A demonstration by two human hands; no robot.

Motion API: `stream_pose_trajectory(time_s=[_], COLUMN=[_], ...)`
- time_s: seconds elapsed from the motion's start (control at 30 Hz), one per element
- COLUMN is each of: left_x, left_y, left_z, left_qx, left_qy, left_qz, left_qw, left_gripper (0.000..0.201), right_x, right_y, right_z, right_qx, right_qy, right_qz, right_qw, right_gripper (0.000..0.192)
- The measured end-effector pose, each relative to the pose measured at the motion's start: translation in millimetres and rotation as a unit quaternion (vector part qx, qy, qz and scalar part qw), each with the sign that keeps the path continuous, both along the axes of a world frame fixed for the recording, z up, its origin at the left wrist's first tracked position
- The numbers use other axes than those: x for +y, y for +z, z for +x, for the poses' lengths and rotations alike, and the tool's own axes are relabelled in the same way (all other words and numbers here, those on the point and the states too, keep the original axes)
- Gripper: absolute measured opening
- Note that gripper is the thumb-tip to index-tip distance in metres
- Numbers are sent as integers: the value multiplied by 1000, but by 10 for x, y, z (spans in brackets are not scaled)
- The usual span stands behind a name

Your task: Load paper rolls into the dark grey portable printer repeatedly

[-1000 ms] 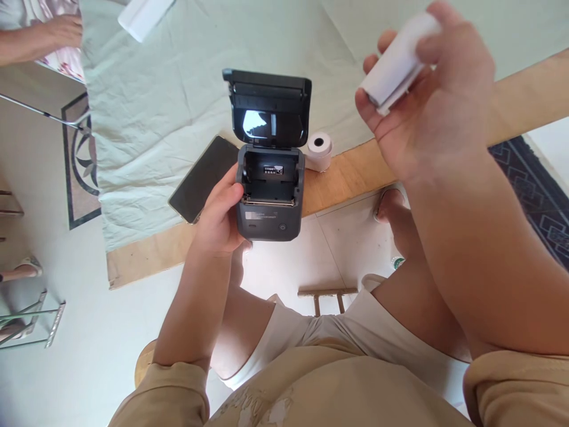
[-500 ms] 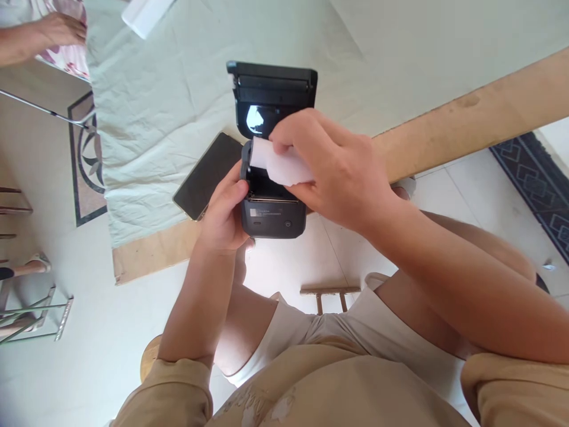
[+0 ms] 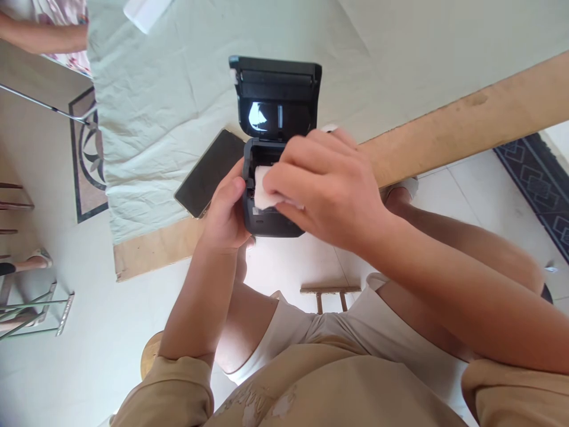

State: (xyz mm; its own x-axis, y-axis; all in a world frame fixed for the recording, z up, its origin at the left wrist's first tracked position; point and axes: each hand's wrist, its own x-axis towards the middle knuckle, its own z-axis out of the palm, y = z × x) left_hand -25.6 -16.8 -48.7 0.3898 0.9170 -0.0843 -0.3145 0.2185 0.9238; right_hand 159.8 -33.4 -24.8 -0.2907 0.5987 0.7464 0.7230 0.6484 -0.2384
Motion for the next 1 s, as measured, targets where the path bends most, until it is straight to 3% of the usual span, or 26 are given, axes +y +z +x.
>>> stream_pose_trajectory(time_s=[0.1,0.2,0.3,0.37,0.47,0.6,0.7,0.8,1.0], left_x=[-15,-20,-17,-16,-17,-15,-14,-25,-13], left_y=[0,-7,-19,-21,-12,-2,0,3,-53], left_z=[-7,-30,-46,-49,-55,-79,-91,-72,-40], left_qx=[23,54,60,67,76,78,80,76,46], left_qy=[1,7,6,0,-4,-10,-20,-20,-11], left_qz=[23,23,27,28,25,31,45,44,50], left_qw=[999,998,998,997,997,996,996,996,998], left_gripper=[48,47,52,58,64,67,71,73,51], right_x=[-67,-61,-3,38,74,74,64,48,6], right_y=[-3,21,89,130,153,102,6,-102,-186], right_z=[-12,64,221,318,384,350,309,276,223], right_qx=[-44,-9,100,143,174,190,142,105,133], right_qy=[51,99,42,-24,-30,13,70,86,109], right_qz=[-2,-23,-41,-75,-164,-162,-139,-172,-285], right_qw=[998,995,993,987,971,968,978,976,943], right_gripper=[16,22,7,31,51,29,15,30,41])
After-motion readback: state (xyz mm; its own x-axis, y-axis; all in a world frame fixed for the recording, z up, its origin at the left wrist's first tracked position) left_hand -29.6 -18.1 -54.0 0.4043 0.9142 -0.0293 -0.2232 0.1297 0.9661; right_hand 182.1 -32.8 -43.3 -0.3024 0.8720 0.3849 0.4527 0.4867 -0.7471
